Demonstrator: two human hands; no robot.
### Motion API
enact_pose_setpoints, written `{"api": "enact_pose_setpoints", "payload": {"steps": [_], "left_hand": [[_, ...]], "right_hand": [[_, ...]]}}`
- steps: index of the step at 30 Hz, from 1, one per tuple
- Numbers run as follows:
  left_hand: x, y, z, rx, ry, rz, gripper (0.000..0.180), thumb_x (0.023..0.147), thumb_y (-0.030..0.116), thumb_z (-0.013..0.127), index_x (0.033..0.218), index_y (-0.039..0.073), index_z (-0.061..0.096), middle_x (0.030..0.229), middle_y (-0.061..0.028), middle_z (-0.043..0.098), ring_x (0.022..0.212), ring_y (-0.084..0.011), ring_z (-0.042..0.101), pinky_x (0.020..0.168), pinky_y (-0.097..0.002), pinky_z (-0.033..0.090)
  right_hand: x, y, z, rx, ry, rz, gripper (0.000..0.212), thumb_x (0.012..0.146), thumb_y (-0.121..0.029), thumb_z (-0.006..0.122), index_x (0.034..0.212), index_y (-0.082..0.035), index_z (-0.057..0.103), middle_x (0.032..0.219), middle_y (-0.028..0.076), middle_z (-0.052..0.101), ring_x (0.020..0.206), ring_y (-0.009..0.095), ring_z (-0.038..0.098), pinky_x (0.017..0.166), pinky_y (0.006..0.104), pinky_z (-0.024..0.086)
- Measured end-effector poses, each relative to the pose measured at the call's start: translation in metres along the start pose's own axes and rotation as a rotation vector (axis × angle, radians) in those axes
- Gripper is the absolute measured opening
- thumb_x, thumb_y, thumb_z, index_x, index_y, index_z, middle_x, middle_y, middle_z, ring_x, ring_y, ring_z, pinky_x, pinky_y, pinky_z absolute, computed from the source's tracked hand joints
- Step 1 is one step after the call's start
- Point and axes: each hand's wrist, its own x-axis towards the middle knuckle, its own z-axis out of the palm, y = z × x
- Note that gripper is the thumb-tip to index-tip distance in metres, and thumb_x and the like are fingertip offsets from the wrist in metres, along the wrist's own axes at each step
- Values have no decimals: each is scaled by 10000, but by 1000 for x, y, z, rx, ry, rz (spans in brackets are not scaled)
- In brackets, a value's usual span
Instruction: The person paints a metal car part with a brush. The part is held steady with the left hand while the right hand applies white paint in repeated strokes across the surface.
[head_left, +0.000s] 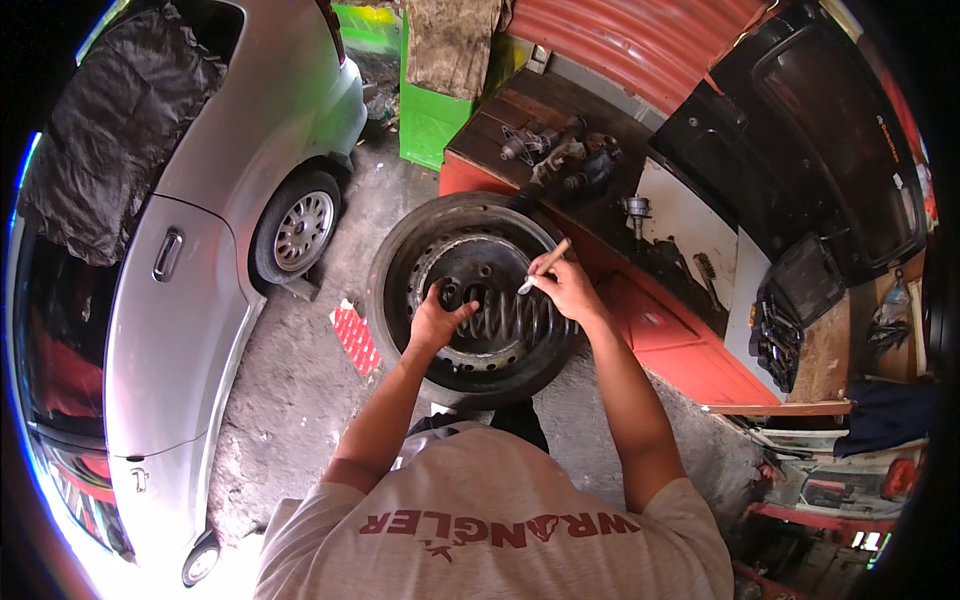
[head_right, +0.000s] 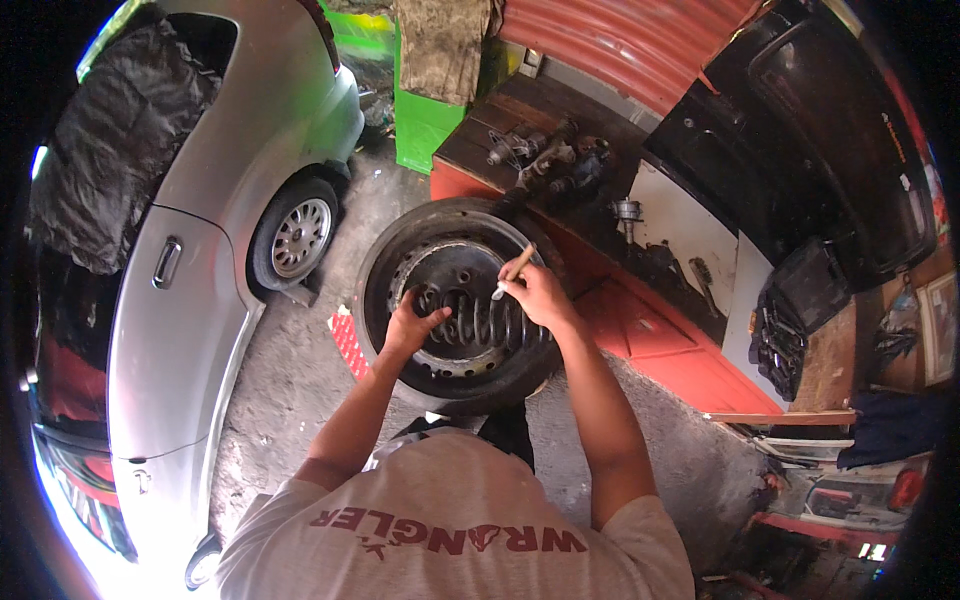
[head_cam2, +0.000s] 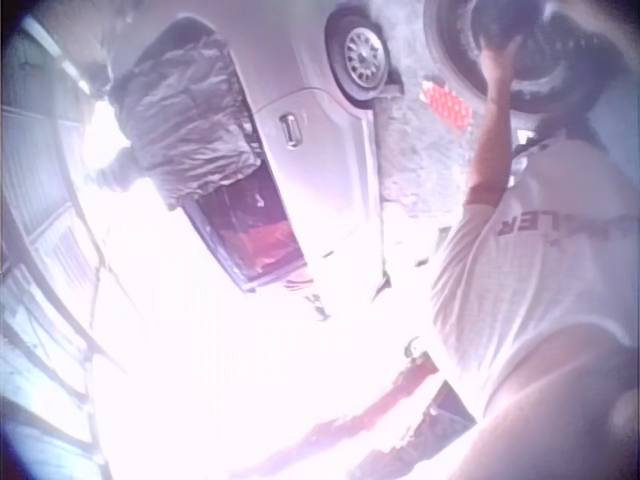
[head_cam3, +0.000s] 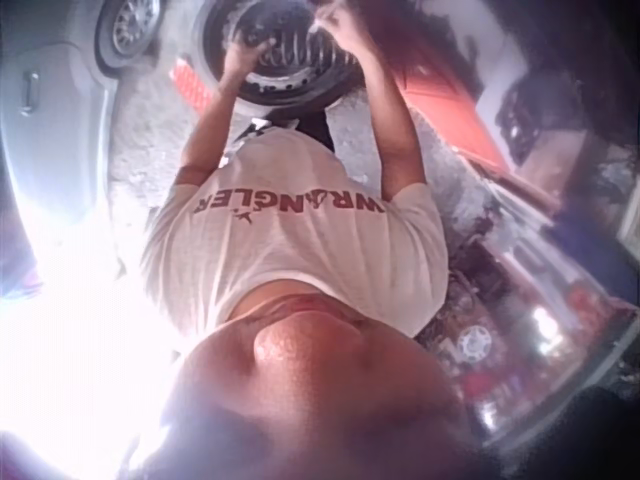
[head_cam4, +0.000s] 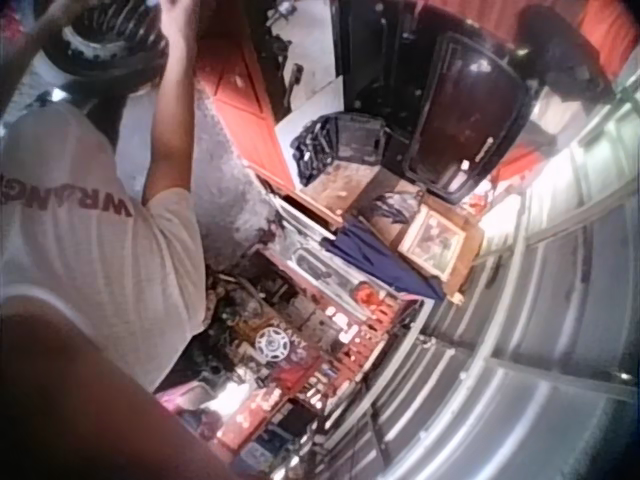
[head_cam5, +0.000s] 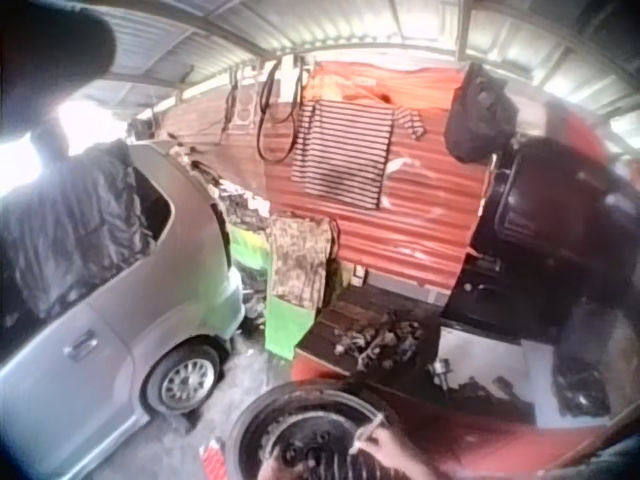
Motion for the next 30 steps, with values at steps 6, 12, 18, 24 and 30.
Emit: {"api": "enact_pose_setpoints", "payload": {"steps": [6, 12, 18, 24, 30], "left_hand": [[-2, 4, -1, -27, 1, -14, 930, 747, 514, 849, 1403, -32, 480, 1296, -259, 625, 1259, -361, 587, 1046, -416, 462], [-4, 6, -5, -53, -4, -16, 927, 749, 502, 852, 1408, -31, 476, 1293, -257, 627, 1255, -349, 592, 1045, -409, 463], [-3, 2, -3, -22, 8, 15, 940, 749, 541, 831, 1428, 6, 461, 1246, -251, 653, 1198, -374, 625, 995, -424, 490], [-2, -6, 1, -12, 16, -3, 961, 743, 546, 834, 1435, 0, 451, 1270, -261, 637, 1219, -374, 612, 1009, -424, 483], [-1, -2, 1, -26, 9, 0, 969, 739, 553, 833, 1437, 1, 449, 1268, -259, 640, 1215, -372, 615, 1007, -424, 485]], "right_hand": [[0, 10, -12, 155, -69, 18, 71, 927, -63, 666, 981, -18, 654, 941, 32, 687, 946, 129, 649, 870, 301, 495], [-2, 9, -12, 277, -158, 98, 97, 941, -73, 668, 1000, -1, 641, 957, 30, 668, 954, 128, 652, 855, 291, 508], [0, 8, -6, 70, -54, 30, 77, 948, -21, 626, 1025, -16, 630, 980, 55, 669, 977, 143, 663, 893, 311, 519], [-13, 13, -17, 422, -139, 106, 73, 945, -17, 632, 1017, -21, 623, 969, 39, 663, 956, 120, 638, 880, 288, 508], [7, 14, -5, 141, -134, 46, 67, 948, -51, 642, 1001, -11, 633, 958, 36, 667, 963, 118, 653, 863, 282, 504]]}}
